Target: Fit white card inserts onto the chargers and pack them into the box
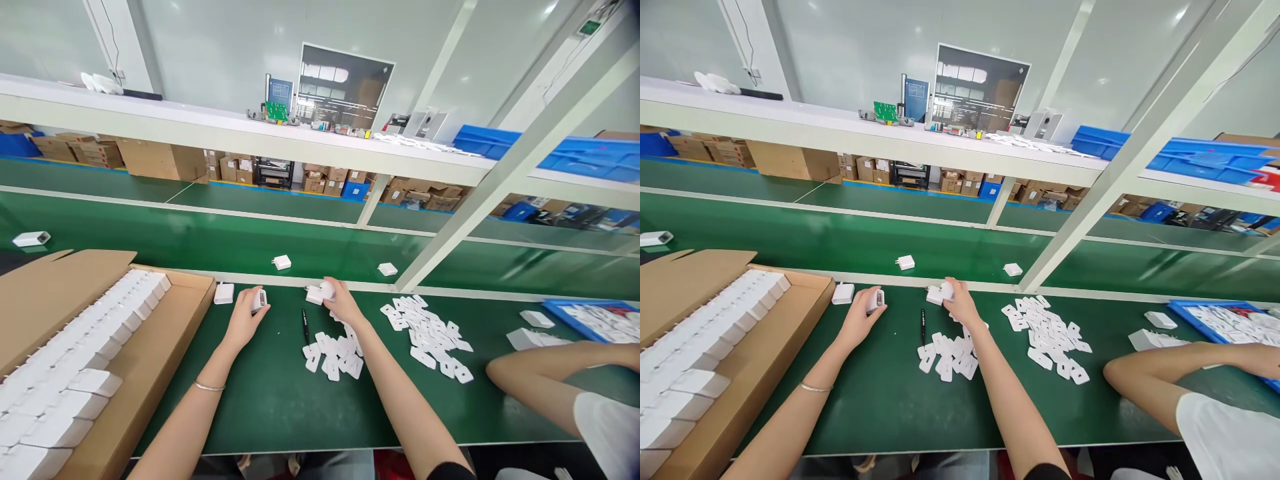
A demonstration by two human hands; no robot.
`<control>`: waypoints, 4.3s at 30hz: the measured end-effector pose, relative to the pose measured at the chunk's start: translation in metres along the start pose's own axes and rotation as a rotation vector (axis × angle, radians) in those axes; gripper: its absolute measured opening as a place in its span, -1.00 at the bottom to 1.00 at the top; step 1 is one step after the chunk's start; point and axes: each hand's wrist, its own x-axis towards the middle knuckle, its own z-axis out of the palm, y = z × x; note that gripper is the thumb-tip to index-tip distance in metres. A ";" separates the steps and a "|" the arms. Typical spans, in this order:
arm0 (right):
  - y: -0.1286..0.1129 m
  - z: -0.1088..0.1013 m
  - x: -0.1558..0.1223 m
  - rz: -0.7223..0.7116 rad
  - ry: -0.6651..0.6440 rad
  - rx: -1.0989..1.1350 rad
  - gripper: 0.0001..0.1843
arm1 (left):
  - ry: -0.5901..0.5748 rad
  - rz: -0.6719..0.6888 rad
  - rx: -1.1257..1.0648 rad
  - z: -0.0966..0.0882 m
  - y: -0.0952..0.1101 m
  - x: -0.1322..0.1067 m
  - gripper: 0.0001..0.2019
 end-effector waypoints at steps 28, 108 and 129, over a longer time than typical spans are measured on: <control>-0.026 0.021 0.121 0.046 -0.108 -0.492 -0.29 | -0.244 0.212 0.503 0.023 0.053 -0.005 -0.50; -0.083 0.067 -0.088 -0.115 -0.106 0.991 -0.55 | -0.302 0.112 -0.490 0.009 0.060 -0.029 -0.54; -0.073 0.039 -0.075 -0.152 -0.196 0.461 -0.56 | -0.531 -0.047 -0.498 0.001 0.053 -0.017 -0.57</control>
